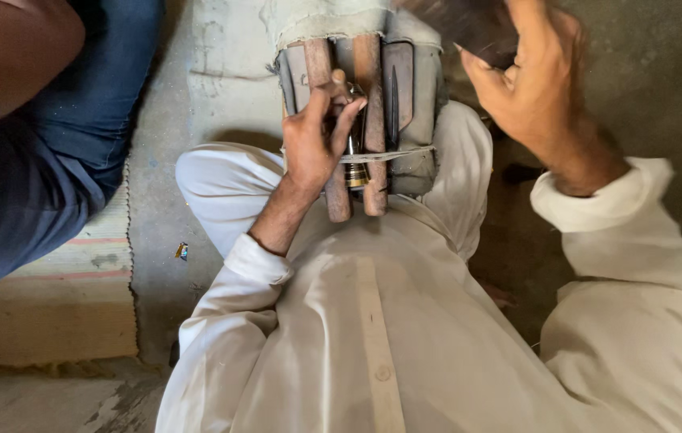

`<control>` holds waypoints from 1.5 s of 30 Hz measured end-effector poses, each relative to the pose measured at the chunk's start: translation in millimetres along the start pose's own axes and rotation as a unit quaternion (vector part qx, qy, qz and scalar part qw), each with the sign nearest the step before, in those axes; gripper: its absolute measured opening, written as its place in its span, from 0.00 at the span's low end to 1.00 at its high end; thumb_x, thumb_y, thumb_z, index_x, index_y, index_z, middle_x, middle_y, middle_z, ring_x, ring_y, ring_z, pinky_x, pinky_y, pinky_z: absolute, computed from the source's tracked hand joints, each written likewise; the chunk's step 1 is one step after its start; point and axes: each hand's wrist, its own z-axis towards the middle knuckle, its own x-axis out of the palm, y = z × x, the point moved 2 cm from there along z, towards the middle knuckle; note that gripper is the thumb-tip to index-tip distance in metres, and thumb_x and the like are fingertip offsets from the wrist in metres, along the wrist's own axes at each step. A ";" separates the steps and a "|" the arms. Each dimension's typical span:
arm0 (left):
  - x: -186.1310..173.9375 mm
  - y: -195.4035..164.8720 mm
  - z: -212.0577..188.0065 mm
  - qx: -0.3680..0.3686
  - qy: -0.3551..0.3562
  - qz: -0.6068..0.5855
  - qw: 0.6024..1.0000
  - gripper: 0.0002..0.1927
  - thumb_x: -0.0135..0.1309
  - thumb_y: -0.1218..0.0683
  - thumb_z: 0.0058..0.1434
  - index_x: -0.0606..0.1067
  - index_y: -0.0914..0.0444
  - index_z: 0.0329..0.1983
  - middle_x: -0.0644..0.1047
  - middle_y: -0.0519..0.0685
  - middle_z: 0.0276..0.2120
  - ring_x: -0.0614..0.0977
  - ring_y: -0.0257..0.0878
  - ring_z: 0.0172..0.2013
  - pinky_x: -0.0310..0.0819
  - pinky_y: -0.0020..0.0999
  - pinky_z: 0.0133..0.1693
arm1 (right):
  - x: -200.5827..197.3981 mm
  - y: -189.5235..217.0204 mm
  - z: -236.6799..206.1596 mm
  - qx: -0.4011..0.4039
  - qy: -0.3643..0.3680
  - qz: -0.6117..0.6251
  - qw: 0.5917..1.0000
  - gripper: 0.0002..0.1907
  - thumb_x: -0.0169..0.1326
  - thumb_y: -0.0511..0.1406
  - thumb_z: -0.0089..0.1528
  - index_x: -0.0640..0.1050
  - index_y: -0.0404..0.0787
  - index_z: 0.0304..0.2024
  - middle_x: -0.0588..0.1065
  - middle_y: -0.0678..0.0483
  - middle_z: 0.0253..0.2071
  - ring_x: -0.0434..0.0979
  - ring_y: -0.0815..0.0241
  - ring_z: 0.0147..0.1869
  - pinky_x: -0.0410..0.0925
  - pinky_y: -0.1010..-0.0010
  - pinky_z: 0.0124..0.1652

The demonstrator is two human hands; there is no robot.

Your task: The person sits cross-legged with a metal vessel clamped between wooden forms on their lap. They hold a small punch against the vessel's surface with one hand and strike it with a wooden mallet in the other, rotating the vessel between strikes to work the metal surface.

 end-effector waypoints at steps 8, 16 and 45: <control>-13.6 19.6 16.9 -0.152 -0.004 0.004 0.988 0.12 0.69 0.58 0.65 0.76 0.67 0.41 0.81 0.54 0.25 0.80 0.45 0.24 0.72 0.38 0.27 | -5.6 -2.8 0.1 -0.019 0.040 -0.028 0.999 0.23 0.69 0.40 0.60 0.78 0.34 0.52 0.80 0.44 0.40 0.80 0.47 0.34 0.69 0.59 0.35; -15.1 -0.3 68.4 0.110 0.247 -0.061 0.961 0.14 0.64 0.55 0.67 0.73 0.63 0.50 0.84 0.52 0.39 0.87 0.50 0.41 0.81 0.41 0.38 | 52.5 -41.3 -66.5 0.222 0.122 0.248 0.935 0.19 0.64 0.41 0.66 0.75 0.34 0.51 0.69 0.56 0.30 0.69 0.63 0.31 0.64 0.69 0.29; -6.4 -14.2 88.7 0.170 0.373 0.039 0.911 0.12 0.60 0.54 0.68 0.74 0.61 0.51 0.79 0.59 0.29 0.80 0.60 0.32 0.69 0.53 0.32 | 57.9 -23.7 -123.9 0.218 0.065 -0.041 0.973 0.24 0.65 0.31 0.57 0.74 0.37 0.56 0.79 0.41 0.45 0.81 0.41 0.46 0.71 0.53 0.44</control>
